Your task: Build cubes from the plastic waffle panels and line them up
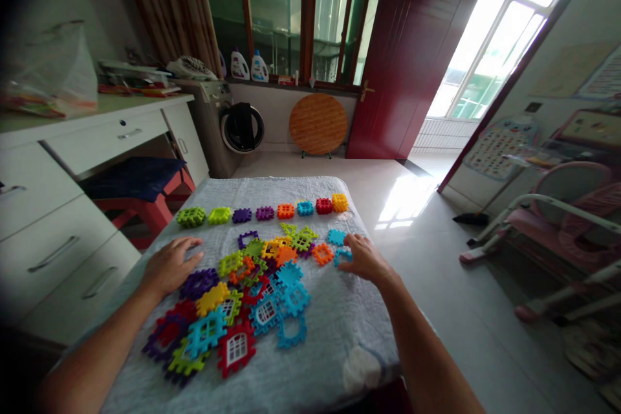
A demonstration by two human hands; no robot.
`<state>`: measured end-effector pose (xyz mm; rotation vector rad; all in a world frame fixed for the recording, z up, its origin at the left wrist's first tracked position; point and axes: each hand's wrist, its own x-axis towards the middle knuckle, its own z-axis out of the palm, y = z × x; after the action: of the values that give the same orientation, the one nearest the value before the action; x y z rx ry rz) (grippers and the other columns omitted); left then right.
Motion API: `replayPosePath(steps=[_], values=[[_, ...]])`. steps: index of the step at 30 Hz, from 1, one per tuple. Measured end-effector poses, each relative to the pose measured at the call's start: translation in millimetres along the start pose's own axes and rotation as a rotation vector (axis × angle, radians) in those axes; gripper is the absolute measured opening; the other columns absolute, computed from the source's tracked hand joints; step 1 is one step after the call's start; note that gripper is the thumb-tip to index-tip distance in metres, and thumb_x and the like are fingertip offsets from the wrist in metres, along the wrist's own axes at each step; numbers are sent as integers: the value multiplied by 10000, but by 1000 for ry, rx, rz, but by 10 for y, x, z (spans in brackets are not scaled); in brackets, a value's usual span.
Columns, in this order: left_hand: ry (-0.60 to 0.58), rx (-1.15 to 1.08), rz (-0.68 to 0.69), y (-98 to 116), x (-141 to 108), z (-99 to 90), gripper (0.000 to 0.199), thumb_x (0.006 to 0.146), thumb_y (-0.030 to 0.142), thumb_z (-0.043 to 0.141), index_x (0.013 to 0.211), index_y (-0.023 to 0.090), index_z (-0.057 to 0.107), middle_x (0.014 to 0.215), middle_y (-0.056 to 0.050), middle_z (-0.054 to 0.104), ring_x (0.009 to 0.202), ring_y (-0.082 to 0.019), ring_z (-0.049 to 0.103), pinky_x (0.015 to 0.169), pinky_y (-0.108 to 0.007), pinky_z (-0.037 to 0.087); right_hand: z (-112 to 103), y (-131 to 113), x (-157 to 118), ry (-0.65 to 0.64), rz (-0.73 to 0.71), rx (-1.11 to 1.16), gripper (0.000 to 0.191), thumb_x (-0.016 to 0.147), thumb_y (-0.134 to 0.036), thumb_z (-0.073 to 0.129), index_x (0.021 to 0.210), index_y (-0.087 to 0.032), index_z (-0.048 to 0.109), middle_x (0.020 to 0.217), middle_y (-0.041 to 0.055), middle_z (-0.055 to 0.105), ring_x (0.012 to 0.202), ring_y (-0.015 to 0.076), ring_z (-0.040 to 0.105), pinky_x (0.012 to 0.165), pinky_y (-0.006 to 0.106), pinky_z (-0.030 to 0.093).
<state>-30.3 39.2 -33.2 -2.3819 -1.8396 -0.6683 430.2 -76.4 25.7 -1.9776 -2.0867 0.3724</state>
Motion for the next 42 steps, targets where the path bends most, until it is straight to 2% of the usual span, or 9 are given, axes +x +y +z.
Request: replayPosePath(steps=[6, 12, 15, 19, 24, 27, 32, 37, 42], values=[[-6, -3, -4, -7, -4, 9, 335, 811, 397, 437, 1022, 223, 631, 1119, -76, 663, 1060, -247, 602, 934, -371, 444, -29, 14, 86, -67, -40, -51, 416, 627, -229, 711, 1019, -168, 585, 963, 77, 611, 888, 208, 553, 820, 301, 420], [-26, 13, 1, -1, -6, 2, 354, 825, 393, 408, 1036, 200, 617, 1137, -90, 651, 1079, -252, 596, 939, -370, 439, -106, 29, 467, 49, -27, -144, 439, 663, -260, 692, 1084, -166, 613, 1040, 99, 589, 944, 227, 543, 867, 313, 403], [-29, 18, 10, 10, -11, -8, 358, 833, 397, 402, 1042, 195, 610, 1137, -89, 648, 1077, -254, 598, 949, -368, 434, -8, 66, 638, -4, -18, -174, 386, 650, -263, 689, 1017, -152, 645, 1012, 103, 587, 925, 230, 548, 844, 308, 408], [-16, 22, 13, 24, -15, -19, 341, 831, 395, 405, 1032, 206, 606, 1123, -78, 654, 1068, -252, 605, 932, -364, 445, 126, 140, 724, -46, -4, -205, 385, 622, -262, 696, 986, -145, 658, 1007, 105, 591, 927, 239, 549, 827, 302, 411], [-29, 22, 9, 20, -14, -17, 340, 835, 382, 406, 1043, 194, 599, 1135, -82, 650, 1080, -245, 598, 946, -362, 435, 61, 117, 780, -141, 35, -265, 475, 599, -284, 720, 1038, -124, 636, 1069, 134, 583, 964, 258, 543, 831, 310, 411], [-21, 14, 10, 12, -16, -13, 323, 835, 374, 417, 1038, 198, 597, 1129, -78, 655, 1073, -238, 600, 948, -354, 433, -66, -6, 853, -163, 56, -320, 495, 578, -291, 734, 1038, -139, 628, 1075, 134, 579, 988, 284, 526, 810, 333, 408], [-35, 6, 1, 20, -18, -18, 321, 841, 357, 420, 1055, 192, 593, 1140, -83, 646, 1085, -240, 590, 947, -364, 428, -183, -453, 1157, 28, -86, -278, 527, 629, -298, 696, 1136, -203, 587, 1107, 95, 558, 1025, 263, 480, 855, 358, 370], [-41, -3, -14, 30, -18, -21, 331, 837, 360, 430, 1056, 184, 604, 1147, -83, 643, 1098, -244, 585, 963, -378, 425, -41, -928, 1615, 25, -186, -267, 551, 658, -334, 687, 1184, -219, 573, 1172, 91, 541, 1071, 282, 452, 872, 372, 352], [-46, -8, -26, 44, -28, -31, 322, 834, 352, 450, 1065, 193, 608, 1162, -76, 642, 1112, -237, 580, 969, -371, 422, 115, -1113, 1889, -62, -177, -288, 561, 660, -372, 695, 1187, -212, 587, 1188, 107, 541, 1080, 308, 465, 848, 367, 367]])
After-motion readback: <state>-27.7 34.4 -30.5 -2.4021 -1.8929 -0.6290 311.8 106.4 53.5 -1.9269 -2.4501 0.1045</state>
